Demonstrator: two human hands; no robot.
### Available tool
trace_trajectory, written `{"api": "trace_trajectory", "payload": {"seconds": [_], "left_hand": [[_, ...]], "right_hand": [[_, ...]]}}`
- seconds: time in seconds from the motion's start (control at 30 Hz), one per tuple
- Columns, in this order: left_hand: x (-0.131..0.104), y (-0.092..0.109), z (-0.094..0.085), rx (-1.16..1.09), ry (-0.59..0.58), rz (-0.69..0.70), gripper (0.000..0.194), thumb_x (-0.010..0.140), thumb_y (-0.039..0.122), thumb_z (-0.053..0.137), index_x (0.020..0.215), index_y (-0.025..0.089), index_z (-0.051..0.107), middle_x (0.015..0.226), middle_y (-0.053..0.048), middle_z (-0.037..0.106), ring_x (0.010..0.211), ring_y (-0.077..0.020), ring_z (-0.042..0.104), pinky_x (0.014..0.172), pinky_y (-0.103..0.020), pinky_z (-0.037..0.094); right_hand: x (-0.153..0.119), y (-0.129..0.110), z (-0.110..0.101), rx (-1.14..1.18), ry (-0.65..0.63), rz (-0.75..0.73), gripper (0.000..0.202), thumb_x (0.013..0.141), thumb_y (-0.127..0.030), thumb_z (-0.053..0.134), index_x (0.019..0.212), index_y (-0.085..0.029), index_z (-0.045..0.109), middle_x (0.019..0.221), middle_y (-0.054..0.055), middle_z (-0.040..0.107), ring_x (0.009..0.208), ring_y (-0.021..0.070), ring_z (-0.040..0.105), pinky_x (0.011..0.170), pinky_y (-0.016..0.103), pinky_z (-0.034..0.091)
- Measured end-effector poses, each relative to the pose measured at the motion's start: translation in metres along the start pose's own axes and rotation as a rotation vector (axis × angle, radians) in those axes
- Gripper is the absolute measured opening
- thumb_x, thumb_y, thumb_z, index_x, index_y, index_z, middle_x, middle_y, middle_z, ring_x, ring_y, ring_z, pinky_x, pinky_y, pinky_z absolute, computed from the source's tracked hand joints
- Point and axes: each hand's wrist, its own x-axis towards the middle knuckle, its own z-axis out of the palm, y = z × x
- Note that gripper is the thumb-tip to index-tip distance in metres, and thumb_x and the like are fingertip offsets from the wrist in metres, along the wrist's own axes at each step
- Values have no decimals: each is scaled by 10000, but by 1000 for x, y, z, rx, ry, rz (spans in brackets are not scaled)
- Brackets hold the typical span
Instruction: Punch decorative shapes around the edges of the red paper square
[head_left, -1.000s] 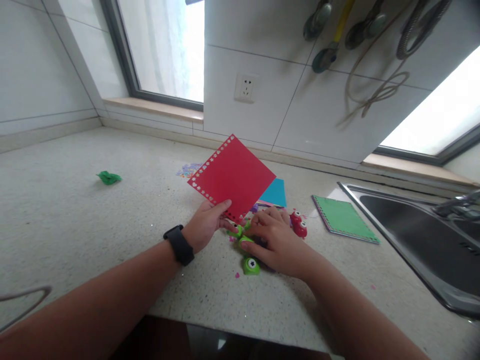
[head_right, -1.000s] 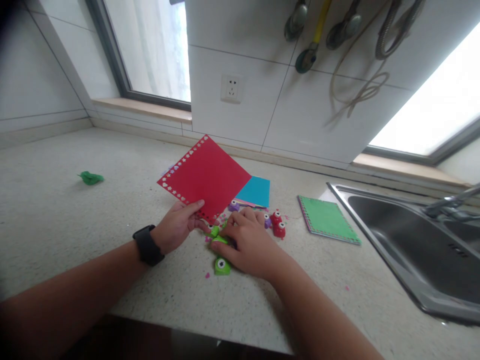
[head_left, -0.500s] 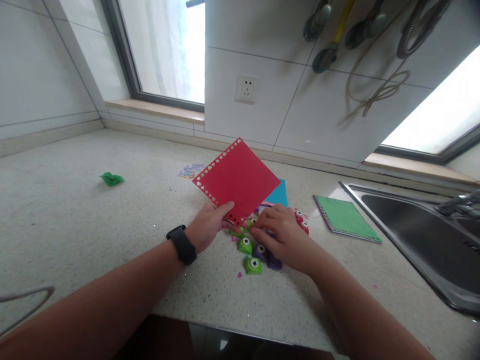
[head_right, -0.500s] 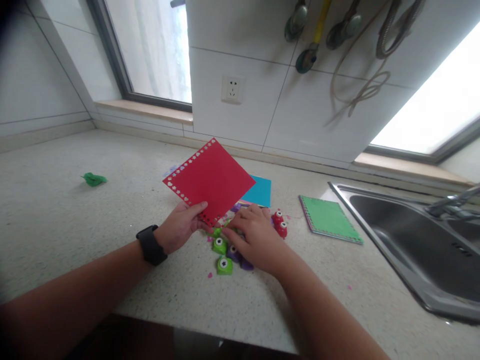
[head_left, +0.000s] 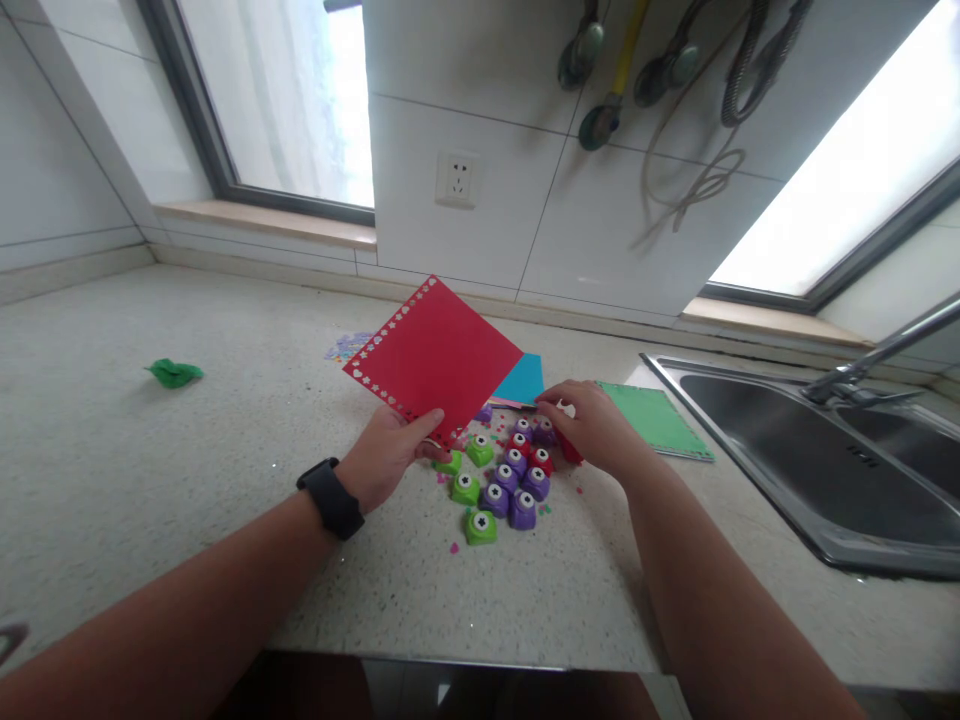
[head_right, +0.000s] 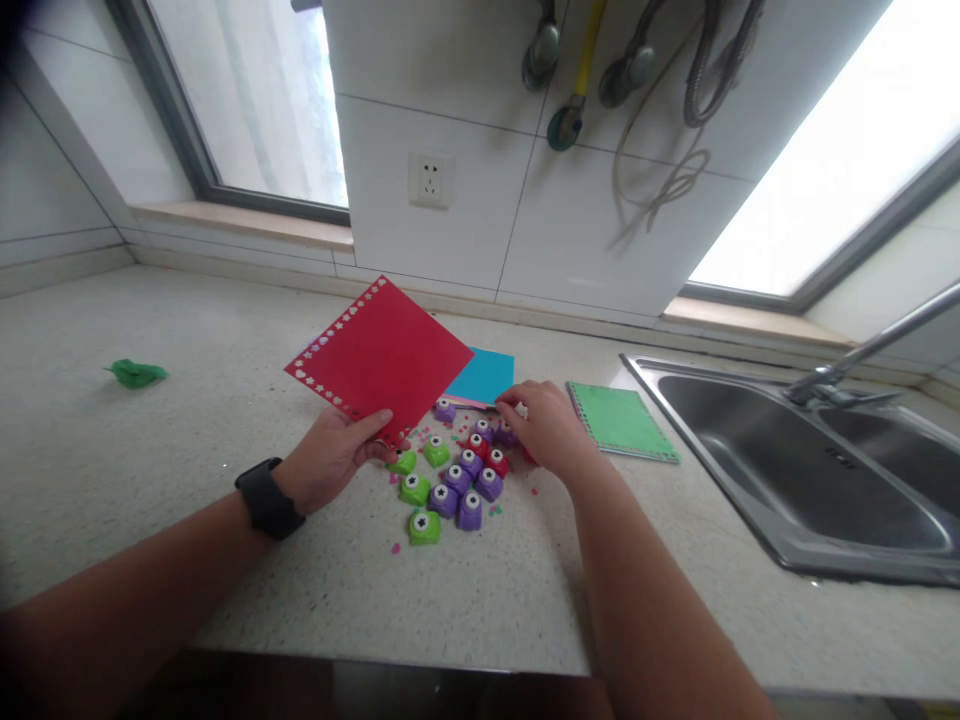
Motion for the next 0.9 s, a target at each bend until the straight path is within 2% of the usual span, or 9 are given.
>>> {"api": "trace_trajectory", "payload": {"seconds": [0.1, 0.17, 0.3, 0.43, 0.57, 0.63, 0.7, 0.8, 0.9], "left_hand": [[-1, 1, 1, -4, 15, -12, 337, 791, 288, 802, 1066, 125, 694, 924, -102, 788, 651, -187, 744, 514, -247, 608], [-1, 1, 1, -5, 17, -13, 344, 789, 287, 803, 1072, 125, 693, 915, -101, 788, 644, -186, 743, 513, -247, 607], [0, 0, 0, -6, 0, 0, 380, 809, 285, 788, 1143, 143, 679, 943, -96, 789, 646, -181, 739, 516, -252, 606], [0, 0, 0, -1, 6, 12, 316, 815, 276, 781, 1084, 138, 690, 931, -82, 780, 638, -168, 723, 503, -249, 601], [-1, 0, 1, -1, 21, 20, 308, 819, 260, 777, 1088, 143, 684, 927, -72, 778, 631, -159, 714, 489, -242, 600], [-1, 1, 1, 2, 33, 14, 296, 818, 252, 773, 1076, 136, 685, 934, -84, 781, 627, -164, 721, 485, -240, 599], [-1, 2, 2, 8, 44, 9, 288, 816, 246, 768, 1065, 128, 685, 928, -87, 782, 612, -169, 726, 478, -240, 600], [-2, 3, 3, 11, 52, 12, 304, 813, 244, 766, 1078, 124, 679, 918, -84, 781, 599, -170, 727, 478, -245, 607], [-2, 2, 2, 16, 50, 10, 328, 813, 255, 769, 1094, 116, 675, 920, -93, 779, 603, -174, 729, 479, -246, 610]], "right_hand": [[-2, 0, -2, -50, -135, -141, 202, 950, -353, 624, 996, -237, 783, 1029, 105, 731, 1007, 281, 620, 927, 451, 452], [-3, -2, -1, -62, -194, -178, 204, 950, -364, 639, 1040, -241, 775, 1049, 106, 730, 1020, 277, 620, 929, 444, 449], [0, -12, 11, -61, -215, -131, 215, 962, -354, 628, 1093, -233, 748, 1018, 92, 753, 985, 272, 642, 885, 432, 447], [1, -26, 19, -42, -192, -107, 234, 967, -373, 620, 1098, -215, 734, 1059, 98, 754, 1004, 274, 637, 897, 424, 434], [-6, -35, -3, 61, -162, -199, 252, 985, -368, 599, 1154, -213, 703, 1081, 91, 723, 1034, 251, 604, 938, 408, 419], [-10, -35, -18, 143, -256, -280, 267, 919, -428, 694, 1105, -237, 711, 1065, 66, 710, 1039, 244, 586, 934, 388, 419], [-14, -35, -29, 153, -378, -324, 383, 801, -507, 800, 1081, -258, 720, 1108, 53, 699, 1102, 269, 555, 980, 411, 386], [-16, -38, -29, 136, -433, -300, 422, 748, -512, 842, 1064, -259, 722, 1103, 47, 699, 1109, 286, 536, 977, 422, 370], [-14, -43, -15, 159, -393, -300, 370, 786, -454, 831, 1068, -244, 715, 1089, 45, 707, 1097, 273, 534, 954, 401, 376]]}}
